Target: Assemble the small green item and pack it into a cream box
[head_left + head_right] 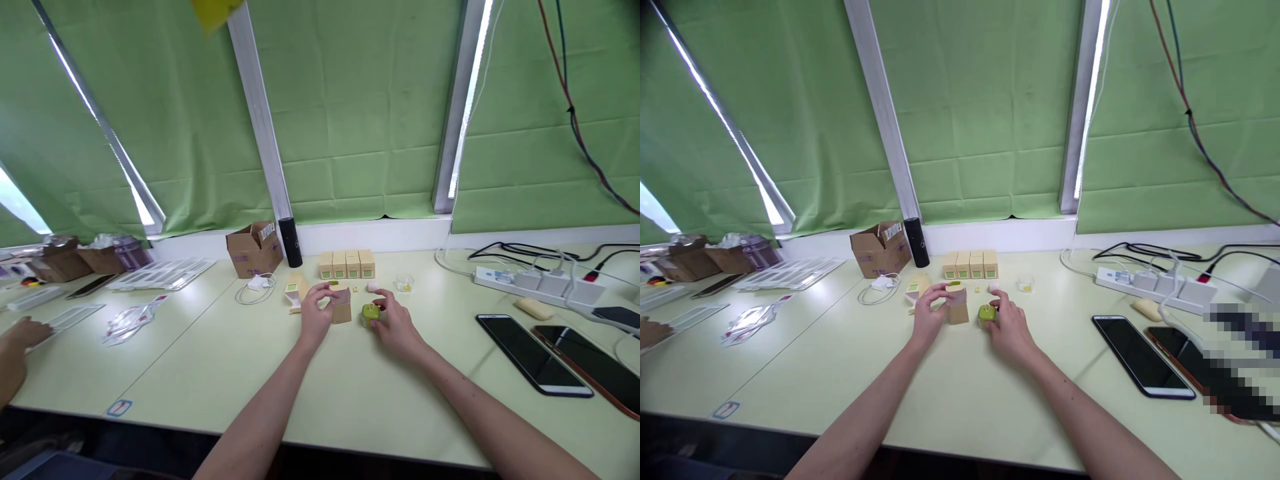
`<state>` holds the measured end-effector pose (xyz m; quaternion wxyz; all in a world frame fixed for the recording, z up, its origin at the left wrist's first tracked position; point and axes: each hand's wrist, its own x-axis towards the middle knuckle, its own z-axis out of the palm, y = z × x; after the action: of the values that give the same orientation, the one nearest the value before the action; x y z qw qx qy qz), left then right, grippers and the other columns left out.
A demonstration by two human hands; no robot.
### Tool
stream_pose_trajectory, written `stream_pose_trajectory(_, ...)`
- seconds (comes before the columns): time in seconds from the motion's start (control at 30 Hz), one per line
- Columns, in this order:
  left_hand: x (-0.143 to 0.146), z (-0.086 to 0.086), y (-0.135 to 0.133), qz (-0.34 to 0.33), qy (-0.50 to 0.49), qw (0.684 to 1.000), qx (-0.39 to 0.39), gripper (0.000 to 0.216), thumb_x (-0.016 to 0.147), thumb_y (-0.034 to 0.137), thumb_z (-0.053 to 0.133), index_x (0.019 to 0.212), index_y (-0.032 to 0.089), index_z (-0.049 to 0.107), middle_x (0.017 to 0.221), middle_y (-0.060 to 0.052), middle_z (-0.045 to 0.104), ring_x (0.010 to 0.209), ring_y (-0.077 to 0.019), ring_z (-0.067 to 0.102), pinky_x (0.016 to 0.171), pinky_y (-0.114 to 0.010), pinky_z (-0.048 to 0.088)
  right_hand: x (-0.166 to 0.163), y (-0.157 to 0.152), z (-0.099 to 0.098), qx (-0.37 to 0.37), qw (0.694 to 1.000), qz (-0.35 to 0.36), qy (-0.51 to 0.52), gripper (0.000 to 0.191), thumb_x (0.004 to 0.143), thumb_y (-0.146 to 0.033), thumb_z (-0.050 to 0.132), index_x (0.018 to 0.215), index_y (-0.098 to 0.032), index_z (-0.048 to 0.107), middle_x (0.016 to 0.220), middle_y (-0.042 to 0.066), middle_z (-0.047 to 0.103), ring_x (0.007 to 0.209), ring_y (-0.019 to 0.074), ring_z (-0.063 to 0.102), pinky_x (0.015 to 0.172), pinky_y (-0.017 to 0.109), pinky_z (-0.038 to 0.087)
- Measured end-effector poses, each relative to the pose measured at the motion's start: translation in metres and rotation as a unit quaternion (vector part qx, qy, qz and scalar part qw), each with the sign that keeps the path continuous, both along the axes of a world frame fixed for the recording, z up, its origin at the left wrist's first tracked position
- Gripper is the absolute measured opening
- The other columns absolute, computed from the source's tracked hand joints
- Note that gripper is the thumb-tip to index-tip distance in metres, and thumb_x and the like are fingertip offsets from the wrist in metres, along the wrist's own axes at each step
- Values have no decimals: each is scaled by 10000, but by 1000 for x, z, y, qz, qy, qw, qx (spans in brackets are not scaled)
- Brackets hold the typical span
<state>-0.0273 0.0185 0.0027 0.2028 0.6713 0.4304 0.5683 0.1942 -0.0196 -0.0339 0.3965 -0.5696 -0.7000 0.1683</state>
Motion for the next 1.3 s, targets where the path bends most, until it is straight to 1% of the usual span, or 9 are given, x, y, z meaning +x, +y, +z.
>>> stream_pose_trajectory(0.13,3,-2,2,21,0,1000,-14,234,845,172,612,968,240,800,1207,-93,710,1209,-266,643,1062,-437,479,5,2,2,-4,1000,-12,-9,648,813,-165,624,1399,-288,374,1238,55,694,1134,239,640,987,414,457)
stream_pose_trajectory(0.3,7,-4,3,20,-3,1000,-20,223,874,251,619,1026,202,775,1150,-104,752,1091,-254,670,966,-405,518,7,0,7,-8,999,-27,-31,653,793,-162,611,1395,-275,385,1207,62,692,1094,253,651,971,420,460)
stream_pose_trajectory(0.4,9,-4,1,7,-14,999,-49,337,845,222,614,1154,195,747,1189,-97,760,1026,-240,666,926,-389,507,7,-3,12,-2,999,-31,-23,687,775,-163,591,1411,-259,349,1220,77,672,1048,257,652,947,430,474)
stream_pose_trajectory(0.53,10,-2,-3,-31,-43,995,-79,482,797,171,586,1259,203,721,1306,-79,726,1105,-246,633,923,-369,472,9,-5,18,21,999,-33,10,691,735,-132,542,1382,-267,342,1274,84,645,1084,252,633,974,452,475)
stream_pose_trajectory(0.67,10,0,-4,-63,-75,991,-96,565,736,147,565,1276,196,724,1250,-70,741,1072,-235,616,895,-343,462,12,-5,19,23,999,-25,18,647,715,-115,523,1324,-284,386,1271,70,653,1101,254,627,967,458,483)
stream_pose_trajectory(0.77,12,0,-6,-83,-83,988,-99,586,715,162,569,1281,190,722,1193,-72,746,1034,-228,608,862,-326,461,11,-4,14,19,1000,-6,-8,582,756,-147,555,1304,-286,420,1265,68,661,1094,258,632,960,449,484)
stream_pose_trajectory(0.93,15,1,-8,-116,-98,983,-105,639,661,158,550,1278,185,718,1145,-73,744,986,-223,605,841,-322,459,5,-4,7,-10,999,-15,-45,595,822,-208,594,1380,-264,394,1218,89,676,1083,285,648,895,420,494)
stream_pose_trajectory(1.17,16,3,-7,-148,-146,968,-141,698,598,169,528,1276,155,697,1116,-85,754,956,-231,624,828,-330,489,4,-4,7,-24,999,-33,-15,651,825,-205,598,1417,-265,333,1228,86,679,1023,277,674,843,387,491)
stream_pose_trajectory(1.3,16,3,-6,-154,-156,964,-150,693,591,173,530,1264,159,696,1143,-93,755,976,-239,629,828,-335,496,5,-2,8,-13,998,-48,25,615,831,-268,608,1382,-270,335,1221,88,661,1042,269,669,893,407,493)
